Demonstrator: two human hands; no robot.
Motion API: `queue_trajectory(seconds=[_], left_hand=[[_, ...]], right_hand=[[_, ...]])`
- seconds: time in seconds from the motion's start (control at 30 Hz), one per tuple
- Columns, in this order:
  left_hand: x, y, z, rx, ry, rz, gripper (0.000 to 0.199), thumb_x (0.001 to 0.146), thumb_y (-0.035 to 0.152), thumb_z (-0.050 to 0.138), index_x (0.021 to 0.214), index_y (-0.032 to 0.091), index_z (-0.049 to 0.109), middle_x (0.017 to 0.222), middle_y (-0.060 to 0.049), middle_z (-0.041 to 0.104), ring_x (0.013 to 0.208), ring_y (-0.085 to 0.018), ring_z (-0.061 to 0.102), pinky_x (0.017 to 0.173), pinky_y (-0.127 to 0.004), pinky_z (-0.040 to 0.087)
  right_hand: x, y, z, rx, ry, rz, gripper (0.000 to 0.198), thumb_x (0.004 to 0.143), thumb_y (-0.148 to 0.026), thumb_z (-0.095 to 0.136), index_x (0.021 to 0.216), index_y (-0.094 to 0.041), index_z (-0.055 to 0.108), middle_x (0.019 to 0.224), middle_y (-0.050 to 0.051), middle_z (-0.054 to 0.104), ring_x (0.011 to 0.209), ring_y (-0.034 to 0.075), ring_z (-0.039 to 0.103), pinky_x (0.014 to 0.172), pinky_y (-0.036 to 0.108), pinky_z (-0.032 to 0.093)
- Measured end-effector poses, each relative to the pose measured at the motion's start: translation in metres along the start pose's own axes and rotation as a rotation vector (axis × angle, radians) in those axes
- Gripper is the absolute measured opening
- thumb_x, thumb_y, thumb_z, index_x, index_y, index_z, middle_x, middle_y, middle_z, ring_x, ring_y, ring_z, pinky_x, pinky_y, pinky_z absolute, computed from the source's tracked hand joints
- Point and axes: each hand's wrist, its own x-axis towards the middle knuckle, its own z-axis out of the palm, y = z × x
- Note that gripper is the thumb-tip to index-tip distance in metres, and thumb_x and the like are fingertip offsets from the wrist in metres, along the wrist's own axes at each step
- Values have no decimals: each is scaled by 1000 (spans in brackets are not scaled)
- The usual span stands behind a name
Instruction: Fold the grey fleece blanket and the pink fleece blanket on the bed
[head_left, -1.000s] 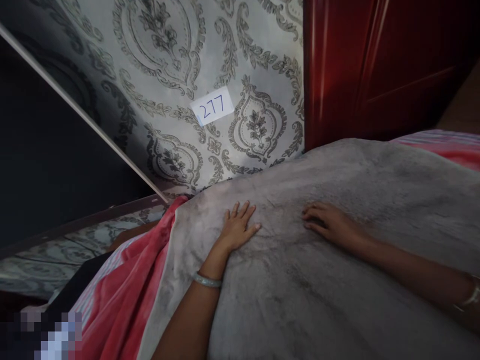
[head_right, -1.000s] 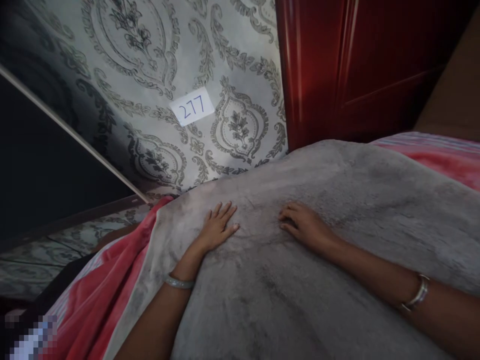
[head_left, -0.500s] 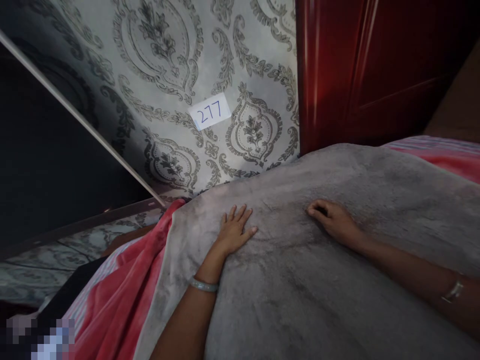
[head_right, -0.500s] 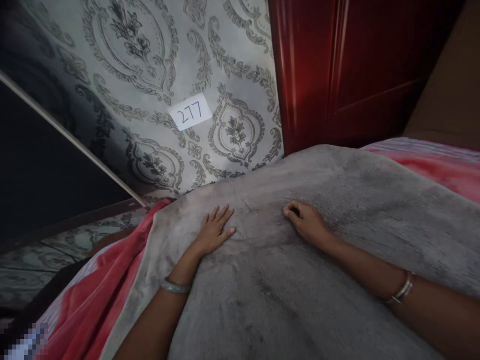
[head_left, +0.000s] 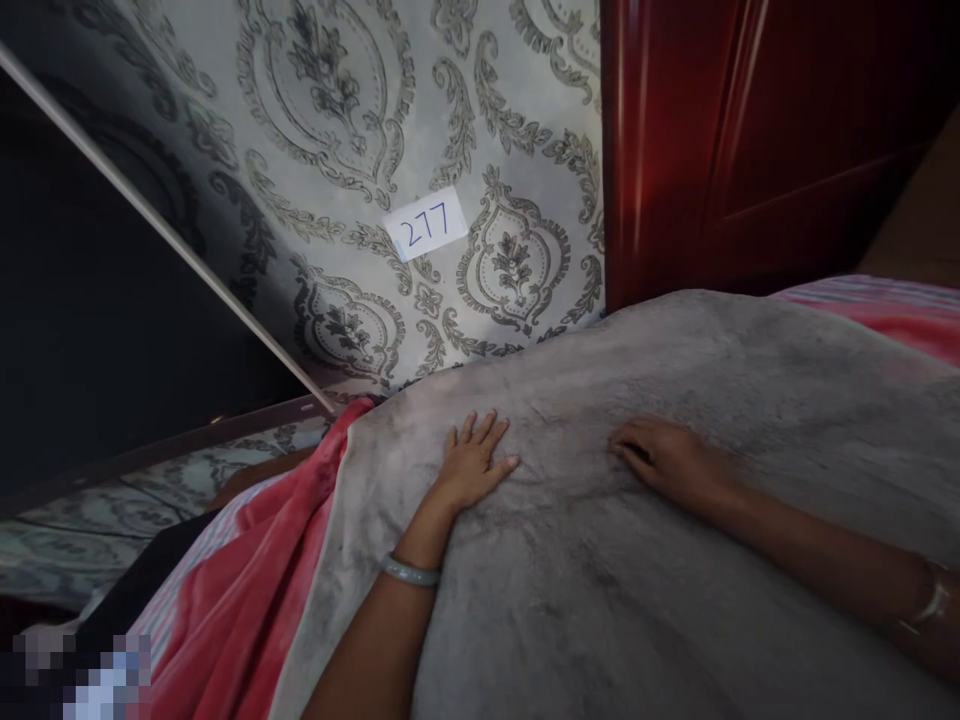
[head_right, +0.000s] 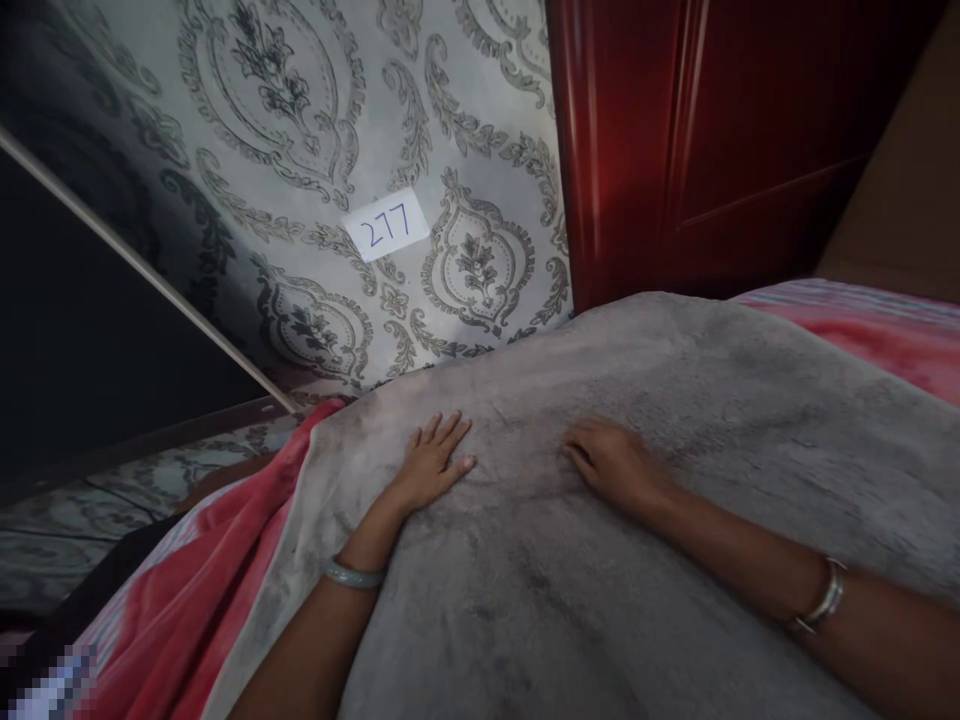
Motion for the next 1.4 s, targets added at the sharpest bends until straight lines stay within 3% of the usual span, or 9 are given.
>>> queue_trajectory(seconds=[0.2,0.33,0.4,0.47,0.6,0.77,0.93,1.17,1.4], left_hand=[[0,0,1,-6,8,5,71,100,64,42,164,35,32,175,-3,21,163,-34,8,127,-66,11],[1,0,1,-4,5,7,72,101,64,41,164,33,31,175,-3,20,163,-34,7,128,-65,9],[1,-1,1,-2,6,7,72,101,64,42,164,32,31,175,-3,20,163,-34,7,128,-65,10],[1,-1,1,-6,8,8,71,100,64,42,164,33,32,175,-3,21,163,-34,8,128,-66,10],[1,-1,1,-6,11,11,70,100,64,43,164,35,32,175,-3,21,162,-34,9,127,-66,12],[1,-1,1,-3,10,4,71,100,64,42,164,35,32,175,-2,21,163,-34,8,128,-65,10],[0,0,0,-4,-4,0,72,100,65,40,164,33,31,175,-2,19,163,-34,6,128,-64,9],[0,2,-2,-7,-12,-5,72,101,65,40,164,32,31,175,-2,19,163,-34,7,128,-65,9],[0,1,0,-1,-5,1,72,101,64,41,164,32,31,175,-2,19,163,-34,7,128,-65,9]], right_hand=[[5,6,-6,89,129,199,29,88,-46,47,80,-26,66,80,6,74,72,24,67,72,41,57],[1,1,-2,107,56,74,42,94,-57,44,104,-28,73,115,10,75,109,31,69,97,52,56],[-1,-2,2,55,-73,-33,51,92,-62,50,125,-29,71,140,10,65,134,35,58,113,60,46],[-2,-2,5,16,-156,-81,51,92,-59,51,128,-28,71,146,10,61,141,36,52,117,65,40],[-1,4,4,61,-58,-41,37,96,-44,41,95,-26,73,116,10,75,113,30,69,101,54,55],[3,7,-2,88,91,130,28,91,-45,46,83,-27,66,88,6,75,82,26,70,76,43,58],[4,2,-5,163,116,180,35,93,-52,42,81,-27,63,84,7,74,80,27,70,76,44,57],[3,-2,1,134,8,-31,29,89,-55,53,87,-30,68,107,10,74,105,32,69,95,54,56],[5,10,-2,129,117,226,36,91,-51,44,89,-26,70,94,9,76,89,29,72,85,48,59]])
